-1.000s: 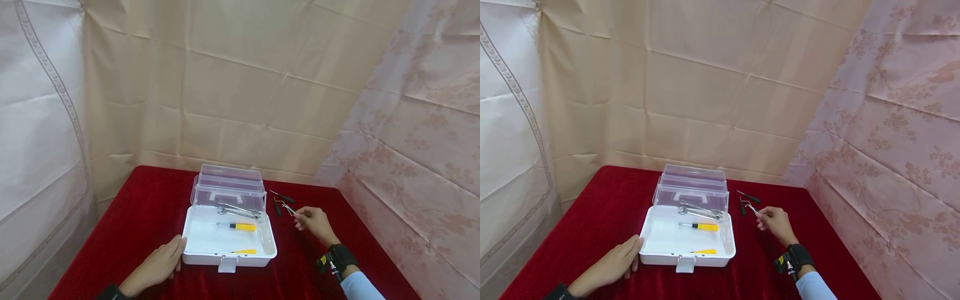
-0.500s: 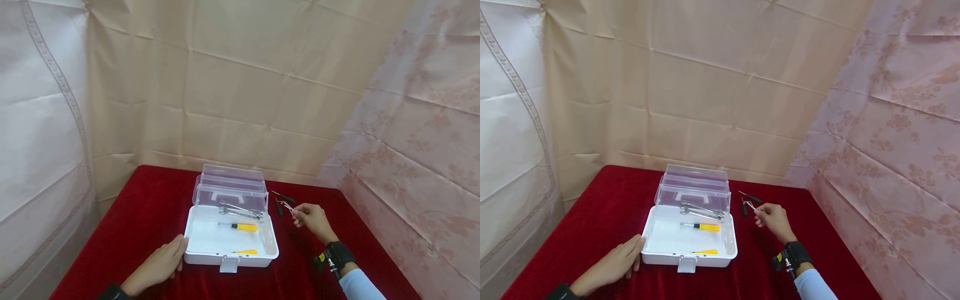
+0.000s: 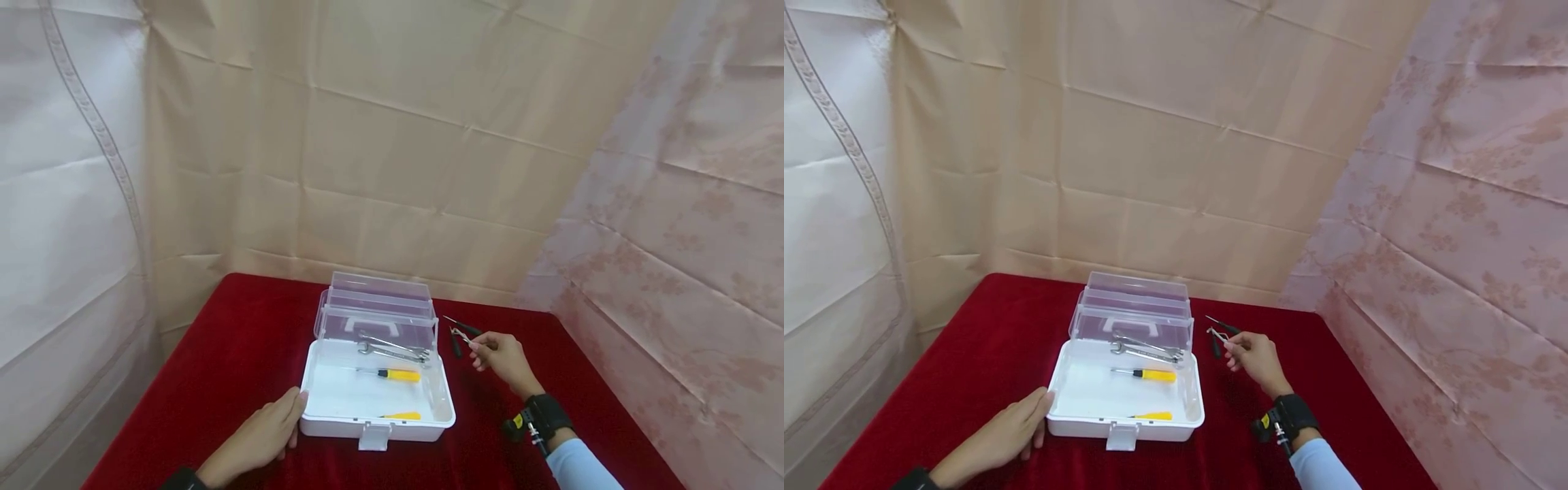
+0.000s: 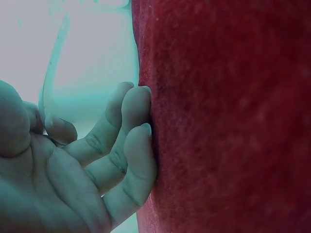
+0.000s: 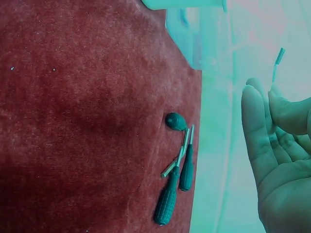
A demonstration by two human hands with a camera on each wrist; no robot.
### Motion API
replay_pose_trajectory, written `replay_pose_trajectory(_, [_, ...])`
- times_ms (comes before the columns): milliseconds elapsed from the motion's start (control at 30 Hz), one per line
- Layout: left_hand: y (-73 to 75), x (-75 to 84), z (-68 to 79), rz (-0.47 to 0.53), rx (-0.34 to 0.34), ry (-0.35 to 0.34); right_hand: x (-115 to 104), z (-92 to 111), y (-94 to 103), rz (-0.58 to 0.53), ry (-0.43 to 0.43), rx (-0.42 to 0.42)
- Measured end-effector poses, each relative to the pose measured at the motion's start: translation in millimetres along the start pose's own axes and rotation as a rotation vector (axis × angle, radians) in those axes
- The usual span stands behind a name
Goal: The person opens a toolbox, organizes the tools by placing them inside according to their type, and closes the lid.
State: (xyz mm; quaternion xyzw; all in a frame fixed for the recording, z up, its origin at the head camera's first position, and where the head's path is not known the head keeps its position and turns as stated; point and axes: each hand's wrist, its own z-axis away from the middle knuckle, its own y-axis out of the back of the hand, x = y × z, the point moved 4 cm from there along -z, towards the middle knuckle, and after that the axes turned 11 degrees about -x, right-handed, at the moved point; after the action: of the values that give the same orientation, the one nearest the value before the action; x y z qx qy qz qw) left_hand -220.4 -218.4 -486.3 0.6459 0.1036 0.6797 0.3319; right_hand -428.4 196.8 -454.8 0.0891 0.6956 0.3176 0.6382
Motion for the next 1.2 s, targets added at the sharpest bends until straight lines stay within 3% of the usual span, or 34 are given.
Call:
replay_pose_trajectory(800, [-1.5, -0.5, -1.4, -0.008, 0.000, 0.015, -13.9, 0.6, -0.6, 0.014, 0.082, 0.038])
replay_pose_trajectory(1200, [-1.2, -0.3, 0.1, -0.024, 0.005, 0.016, -24.9, -2.2, -8.4, -0.010, 0.075, 0.035])
